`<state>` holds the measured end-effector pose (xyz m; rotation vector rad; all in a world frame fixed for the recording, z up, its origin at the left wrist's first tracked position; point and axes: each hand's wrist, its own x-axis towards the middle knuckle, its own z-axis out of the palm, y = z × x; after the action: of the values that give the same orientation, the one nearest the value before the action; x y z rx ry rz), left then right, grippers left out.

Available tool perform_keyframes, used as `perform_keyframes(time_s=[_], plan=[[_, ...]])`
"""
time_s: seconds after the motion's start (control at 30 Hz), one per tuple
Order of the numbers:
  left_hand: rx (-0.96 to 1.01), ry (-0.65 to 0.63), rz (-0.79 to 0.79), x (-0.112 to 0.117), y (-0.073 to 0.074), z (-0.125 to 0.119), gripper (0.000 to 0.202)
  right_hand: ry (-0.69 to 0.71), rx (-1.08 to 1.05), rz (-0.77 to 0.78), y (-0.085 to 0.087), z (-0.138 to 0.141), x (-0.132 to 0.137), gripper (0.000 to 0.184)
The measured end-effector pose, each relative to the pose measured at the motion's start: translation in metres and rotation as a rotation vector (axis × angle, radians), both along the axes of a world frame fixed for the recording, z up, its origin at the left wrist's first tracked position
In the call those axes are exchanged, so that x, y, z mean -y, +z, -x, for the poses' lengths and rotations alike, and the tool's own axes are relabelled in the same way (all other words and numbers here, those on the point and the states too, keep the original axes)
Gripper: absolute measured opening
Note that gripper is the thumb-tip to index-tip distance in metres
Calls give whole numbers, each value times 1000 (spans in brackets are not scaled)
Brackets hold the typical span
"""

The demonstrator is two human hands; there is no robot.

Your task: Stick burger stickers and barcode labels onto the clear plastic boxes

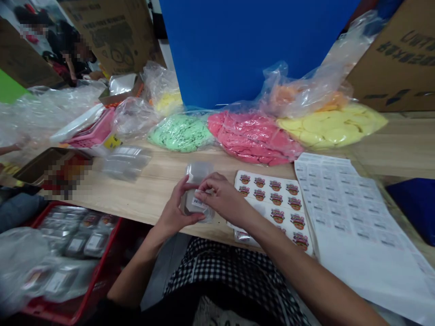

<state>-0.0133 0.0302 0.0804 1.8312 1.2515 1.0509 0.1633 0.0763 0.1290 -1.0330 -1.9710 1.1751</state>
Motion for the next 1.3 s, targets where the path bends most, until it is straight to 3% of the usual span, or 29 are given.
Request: perform_keyframes(time_s=[0.43,0.8,1.0,1.1,1.17,1.3], plan=[[33,-11,6,2,-4,8,100,138,172,-129,1,17,-11,13],[32,1,41,3,-3,7,100,103,234,-208,-5,21,-8,11],[38,-4,26,2,-5,7,98,10,302,-258,-12,22,-3,8],[30,-16,15,1,-4,9,97,-54,250,-305,-17,24,-1,35],[-27,-27,-22,1,-1,10,92,-135,175,-311,-22,21,-4,44],[-168,-82,-157,0,1,16,56,-398,94,-302,-43,-13,-20,15]])
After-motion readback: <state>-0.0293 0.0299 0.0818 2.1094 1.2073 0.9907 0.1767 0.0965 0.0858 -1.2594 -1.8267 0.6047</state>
